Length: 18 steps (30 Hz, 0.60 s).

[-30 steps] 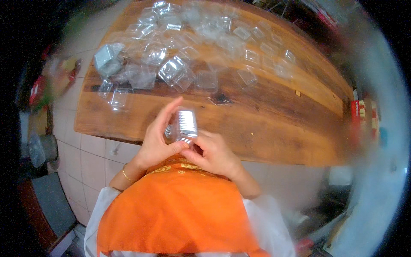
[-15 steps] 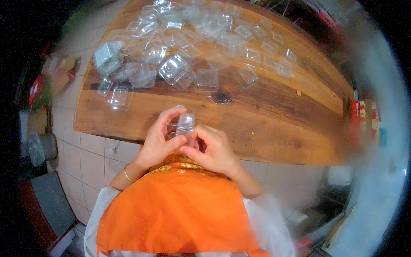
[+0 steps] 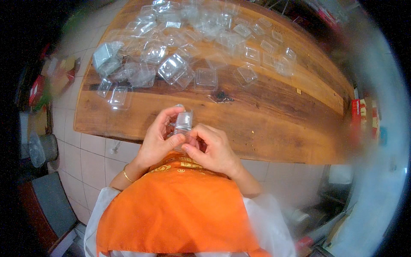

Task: The person repeatedly picks up clear plastic container lids and bases from a wooden table and snaps them together to form complete containers. The person handles the items one at a time, assembling them and placing the finished units back onto the table.

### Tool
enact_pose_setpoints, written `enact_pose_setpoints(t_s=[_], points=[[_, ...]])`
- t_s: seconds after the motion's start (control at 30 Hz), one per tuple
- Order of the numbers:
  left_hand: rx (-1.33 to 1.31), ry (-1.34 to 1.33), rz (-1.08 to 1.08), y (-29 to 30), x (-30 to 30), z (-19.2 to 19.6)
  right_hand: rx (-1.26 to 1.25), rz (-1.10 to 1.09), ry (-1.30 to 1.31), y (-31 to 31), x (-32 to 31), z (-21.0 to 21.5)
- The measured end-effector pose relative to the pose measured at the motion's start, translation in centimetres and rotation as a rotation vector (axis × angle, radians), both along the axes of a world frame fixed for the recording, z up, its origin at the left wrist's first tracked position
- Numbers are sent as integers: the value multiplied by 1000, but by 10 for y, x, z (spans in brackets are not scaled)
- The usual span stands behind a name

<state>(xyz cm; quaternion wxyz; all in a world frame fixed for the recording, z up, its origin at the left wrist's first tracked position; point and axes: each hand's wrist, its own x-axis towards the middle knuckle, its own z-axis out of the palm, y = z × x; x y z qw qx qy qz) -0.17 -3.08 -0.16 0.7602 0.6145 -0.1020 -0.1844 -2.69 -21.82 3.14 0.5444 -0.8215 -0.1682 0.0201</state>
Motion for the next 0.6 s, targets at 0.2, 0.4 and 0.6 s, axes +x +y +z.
enact_pose_setpoints(t_s=[0.2, 0.4, 0.6], points=[[-35, 58, -42, 1, 0, 7, 17, 18, -8, -1, 1, -1], [-34, 76, -109, 5, 2, 6, 28, 25, -4, -2, 1, -2], [-48, 72, -101, 5, 2, 5, 38, 19, 3, -2, 1, -5]])
